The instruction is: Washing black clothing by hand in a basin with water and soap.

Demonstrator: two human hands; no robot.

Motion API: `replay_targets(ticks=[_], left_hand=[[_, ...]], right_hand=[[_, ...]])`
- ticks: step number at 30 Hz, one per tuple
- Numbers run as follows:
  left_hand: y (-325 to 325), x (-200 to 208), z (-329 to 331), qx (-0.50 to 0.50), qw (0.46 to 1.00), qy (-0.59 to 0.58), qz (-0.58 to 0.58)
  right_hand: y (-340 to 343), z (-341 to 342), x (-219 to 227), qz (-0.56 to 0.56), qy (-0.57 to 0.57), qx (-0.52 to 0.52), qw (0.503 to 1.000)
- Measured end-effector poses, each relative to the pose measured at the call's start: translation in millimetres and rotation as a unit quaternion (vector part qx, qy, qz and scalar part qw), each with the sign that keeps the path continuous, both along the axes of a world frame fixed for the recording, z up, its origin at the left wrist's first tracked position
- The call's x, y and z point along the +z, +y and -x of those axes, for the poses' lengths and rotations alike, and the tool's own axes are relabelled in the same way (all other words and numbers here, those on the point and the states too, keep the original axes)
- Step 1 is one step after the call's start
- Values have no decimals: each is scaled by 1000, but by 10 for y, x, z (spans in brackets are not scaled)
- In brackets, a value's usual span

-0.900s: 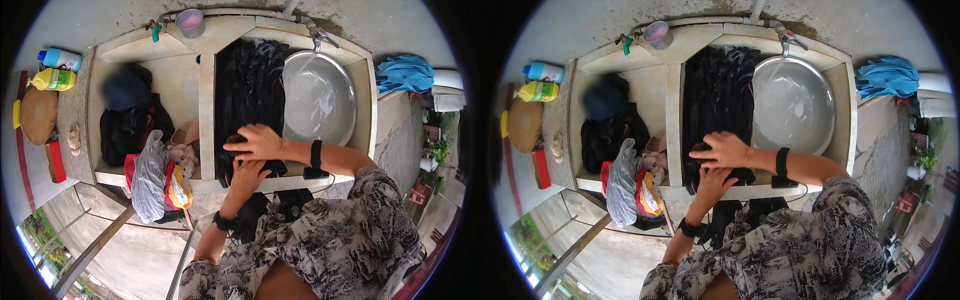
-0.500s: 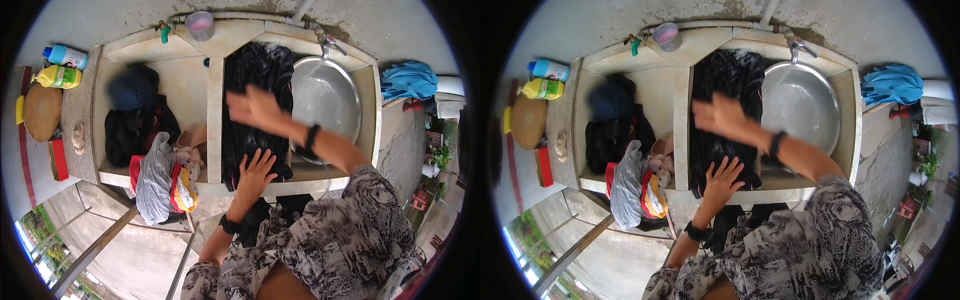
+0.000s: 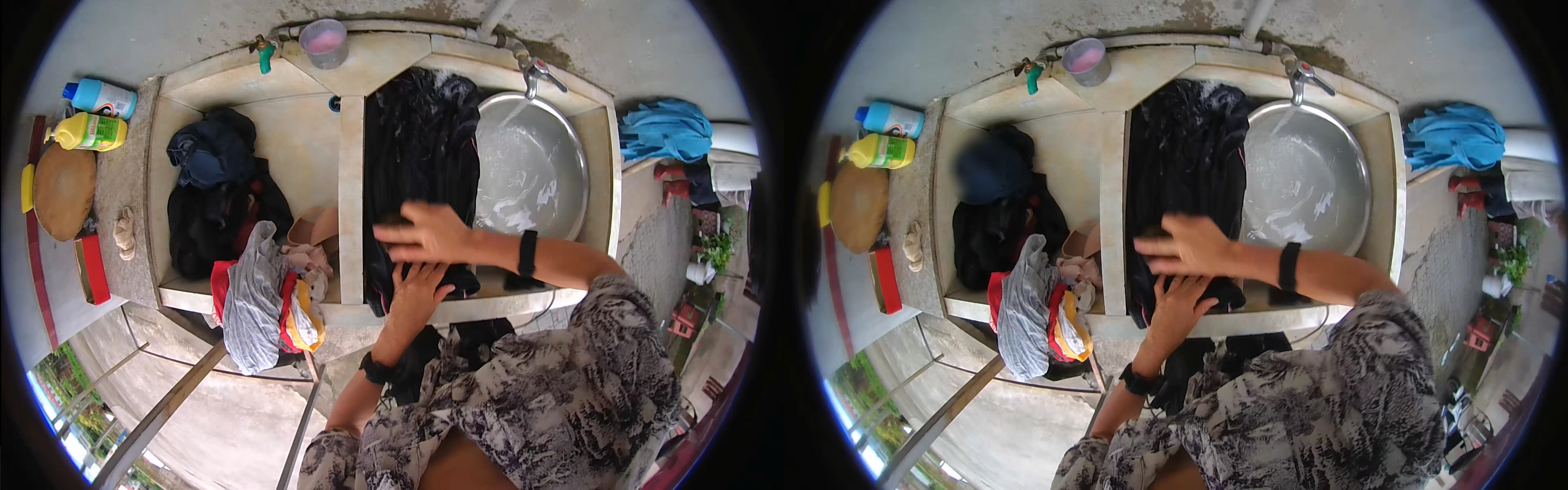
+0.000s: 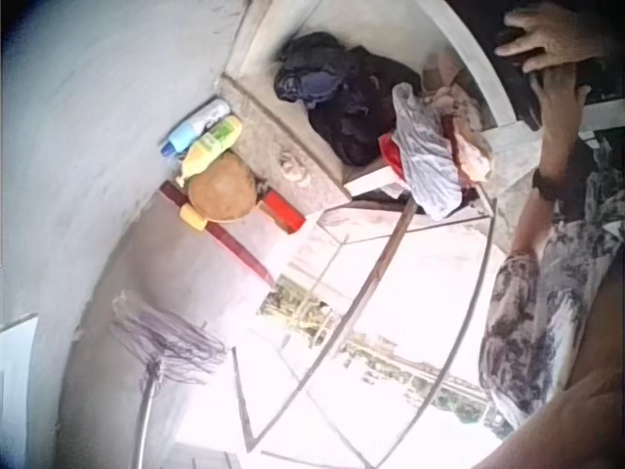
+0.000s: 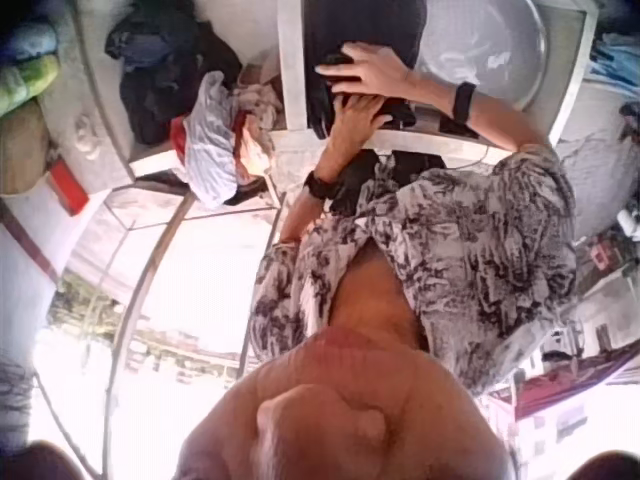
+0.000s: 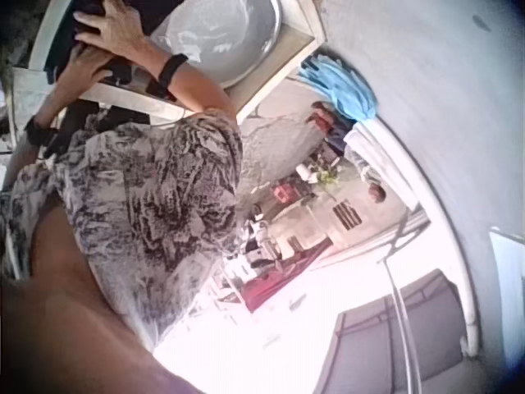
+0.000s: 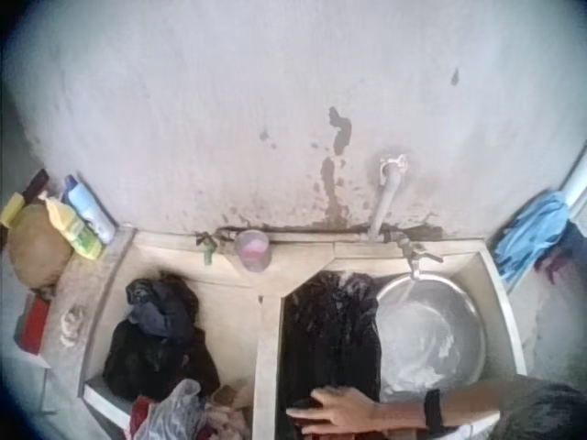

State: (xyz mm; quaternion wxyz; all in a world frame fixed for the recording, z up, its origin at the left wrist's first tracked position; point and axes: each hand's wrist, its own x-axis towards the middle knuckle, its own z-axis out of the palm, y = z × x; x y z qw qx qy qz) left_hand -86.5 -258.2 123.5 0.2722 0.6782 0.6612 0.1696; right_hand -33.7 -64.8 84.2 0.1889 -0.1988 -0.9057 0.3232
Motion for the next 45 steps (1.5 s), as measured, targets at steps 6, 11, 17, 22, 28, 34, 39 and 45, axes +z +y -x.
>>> replay_targets(ticks=[6, 11, 17, 22, 28, 34, 39, 45], left_hand=[[40, 123, 14, -7, 1000, 3, -29], [26, 117, 53, 18, 1000, -1, -20], [96, 159, -41, 22, 999, -23, -26], [137, 147, -42, 30, 999, -17, -23], [78, 24, -6, 29, 999, 7, 20], [232, 94, -80, 33, 999, 6, -13], [193, 46, -31, 52, 999, 14, 0], [184, 79, -59, 22, 998, 48, 19]], right_hand=[[959, 411, 140, -126, -99, -174, 972], [785, 390, 236, -40, -77, -114, 990], [230, -581, 162, 62, -17, -48, 997], [1365, 1, 148, -92, -123, -297, 942], [225, -632, 212, -95, -99, -137, 981], [1256, -263, 16, -156, -71, -274, 946], [748, -334, 270, -42, -107, -228, 967], [214, -771, 148, -109, -78, -115, 984]])
